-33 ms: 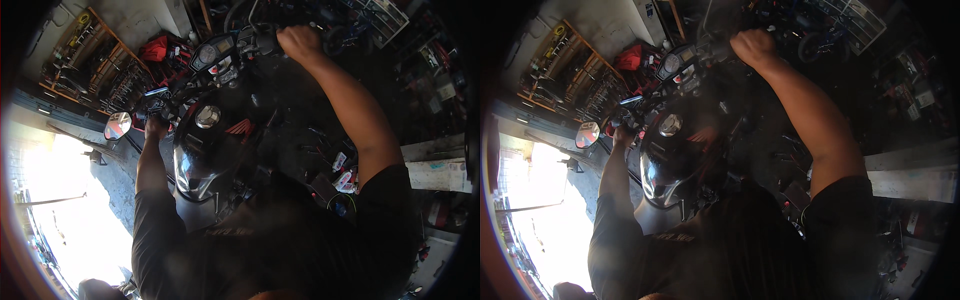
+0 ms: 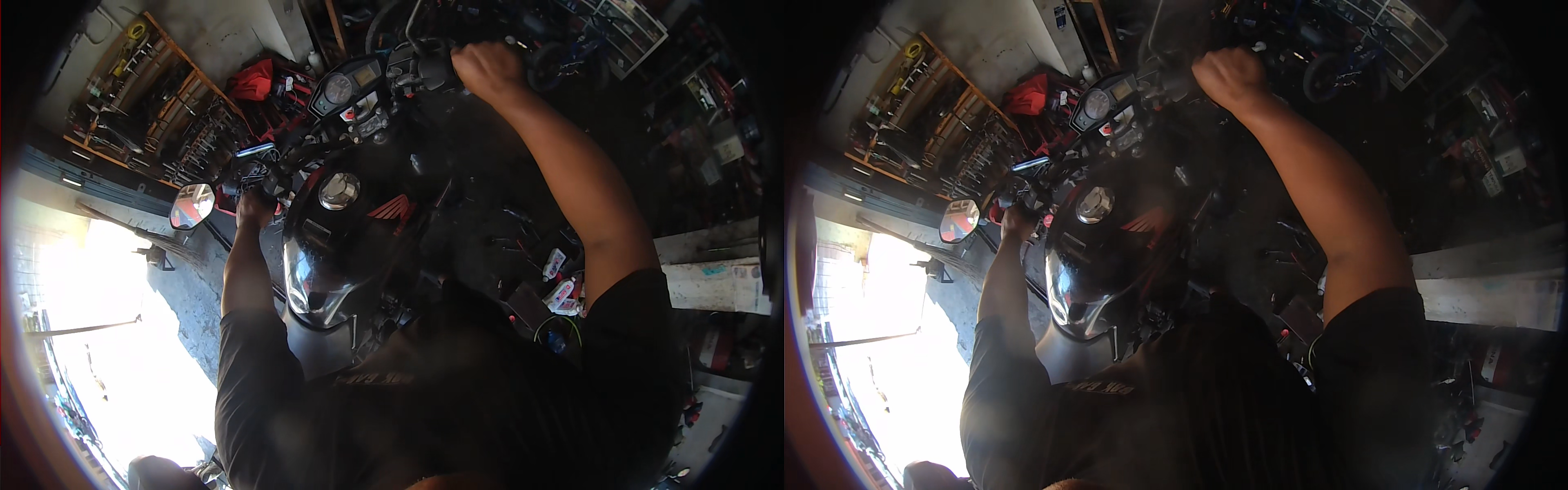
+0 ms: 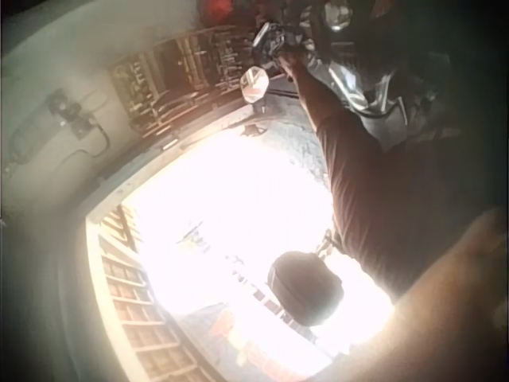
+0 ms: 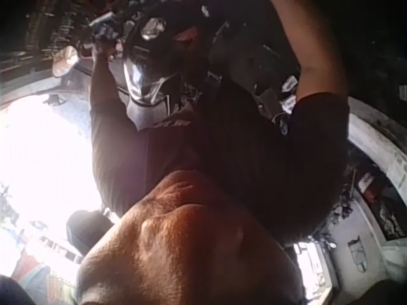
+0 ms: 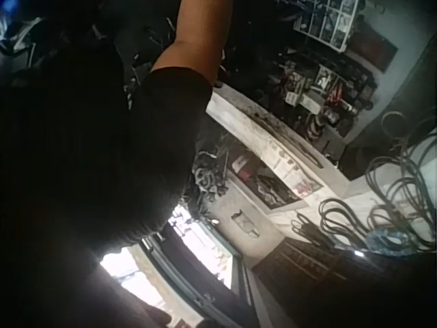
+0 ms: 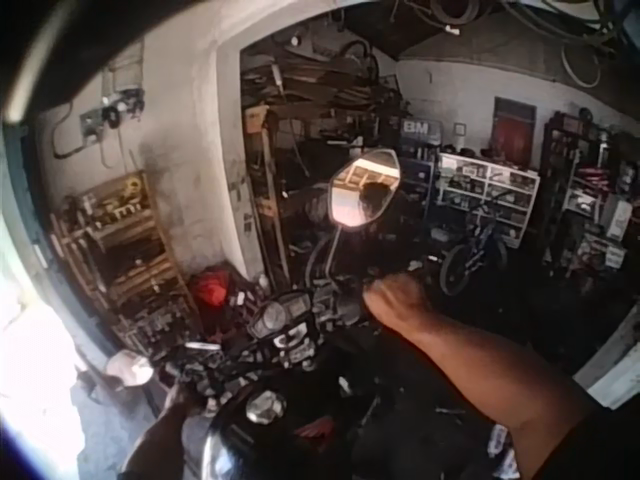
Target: The person holds the handlebars of a motorcycle and operates the throttle and front brake by hand.
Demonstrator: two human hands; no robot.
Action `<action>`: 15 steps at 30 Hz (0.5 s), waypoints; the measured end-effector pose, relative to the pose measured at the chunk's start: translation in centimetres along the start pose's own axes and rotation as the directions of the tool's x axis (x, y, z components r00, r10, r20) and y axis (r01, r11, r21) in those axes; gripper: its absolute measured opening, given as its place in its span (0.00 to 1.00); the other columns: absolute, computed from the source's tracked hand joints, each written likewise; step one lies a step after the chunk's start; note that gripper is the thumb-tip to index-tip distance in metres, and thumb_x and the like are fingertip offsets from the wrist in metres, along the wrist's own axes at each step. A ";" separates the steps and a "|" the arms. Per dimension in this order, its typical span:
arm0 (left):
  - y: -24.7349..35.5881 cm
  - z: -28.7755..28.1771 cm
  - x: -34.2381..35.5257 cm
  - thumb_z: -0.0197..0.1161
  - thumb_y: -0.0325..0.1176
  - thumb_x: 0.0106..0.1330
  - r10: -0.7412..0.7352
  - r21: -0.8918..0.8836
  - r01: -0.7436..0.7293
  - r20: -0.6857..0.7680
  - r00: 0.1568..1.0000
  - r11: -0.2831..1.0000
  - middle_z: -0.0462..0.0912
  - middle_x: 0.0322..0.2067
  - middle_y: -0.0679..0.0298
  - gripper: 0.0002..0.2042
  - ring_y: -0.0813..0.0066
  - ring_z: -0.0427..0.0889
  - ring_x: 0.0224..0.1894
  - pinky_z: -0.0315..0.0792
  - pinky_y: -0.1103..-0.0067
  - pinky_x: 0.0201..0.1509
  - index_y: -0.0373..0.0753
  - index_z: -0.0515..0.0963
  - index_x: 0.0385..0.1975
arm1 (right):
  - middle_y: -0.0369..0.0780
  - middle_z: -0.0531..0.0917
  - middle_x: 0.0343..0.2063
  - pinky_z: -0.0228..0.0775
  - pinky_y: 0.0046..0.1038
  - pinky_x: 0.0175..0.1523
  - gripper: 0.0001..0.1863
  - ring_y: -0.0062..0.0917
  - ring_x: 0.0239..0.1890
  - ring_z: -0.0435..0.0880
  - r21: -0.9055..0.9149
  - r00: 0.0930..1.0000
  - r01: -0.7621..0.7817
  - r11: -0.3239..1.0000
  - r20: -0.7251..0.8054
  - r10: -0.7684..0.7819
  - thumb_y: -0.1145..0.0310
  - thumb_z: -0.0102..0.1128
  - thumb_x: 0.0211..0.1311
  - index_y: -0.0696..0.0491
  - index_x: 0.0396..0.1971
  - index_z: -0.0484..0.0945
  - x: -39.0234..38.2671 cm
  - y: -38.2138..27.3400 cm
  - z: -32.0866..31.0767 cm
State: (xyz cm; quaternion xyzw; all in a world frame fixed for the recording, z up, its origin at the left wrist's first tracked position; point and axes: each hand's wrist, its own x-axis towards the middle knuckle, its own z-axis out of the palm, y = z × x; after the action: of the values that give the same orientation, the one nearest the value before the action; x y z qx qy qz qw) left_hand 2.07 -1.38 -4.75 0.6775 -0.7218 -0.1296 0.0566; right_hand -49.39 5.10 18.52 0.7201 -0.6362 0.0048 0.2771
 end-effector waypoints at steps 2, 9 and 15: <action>-0.3 0.4 0.3 0.62 0.41 0.58 0.020 0.024 -0.020 -0.029 0.999 1.000 0.85 0.48 0.42 0.20 0.42 0.83 0.54 0.77 0.55 0.59 0.39 0.83 0.48 | 0.43 0.89 0.26 0.83 0.36 0.36 0.05 0.36 0.35 0.92 0.014 1.000 -0.007 1.000 0.005 0.007 0.72 0.73 0.43 0.49 0.24 0.90 0.1 0.0 0.1; 0.0 0.2 -0.1 0.62 0.41 0.58 0.007 0.000 -0.007 -0.032 0.999 1.000 0.86 0.47 0.42 0.20 0.41 0.83 0.54 0.76 0.55 0.59 0.39 0.83 0.48 | 0.41 0.91 0.31 0.84 0.34 0.39 0.08 0.34 0.37 0.92 0.015 0.972 -0.057 0.998 0.227 0.052 0.72 0.77 0.40 0.49 0.25 0.90 1.2 -0.1 -1.7; 0.6 -0.4 -0.4 0.63 0.41 0.58 -0.006 0.030 0.007 -0.007 1.000 1.000 0.86 0.48 0.42 0.20 0.41 0.83 0.54 0.77 0.54 0.59 0.40 0.82 0.49 | 0.41 0.91 0.30 0.84 0.34 0.39 0.08 0.34 0.36 0.92 0.010 0.975 -0.062 0.998 0.216 0.058 0.72 0.77 0.39 0.49 0.25 0.90 1.0 -0.2 -1.8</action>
State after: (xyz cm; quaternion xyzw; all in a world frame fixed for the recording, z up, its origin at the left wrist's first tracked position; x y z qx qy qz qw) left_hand 1.65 -1.03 -4.15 0.6811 -0.7212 -0.1165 0.0486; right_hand -48.37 4.92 20.34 0.6990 -0.6839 -0.0597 0.2003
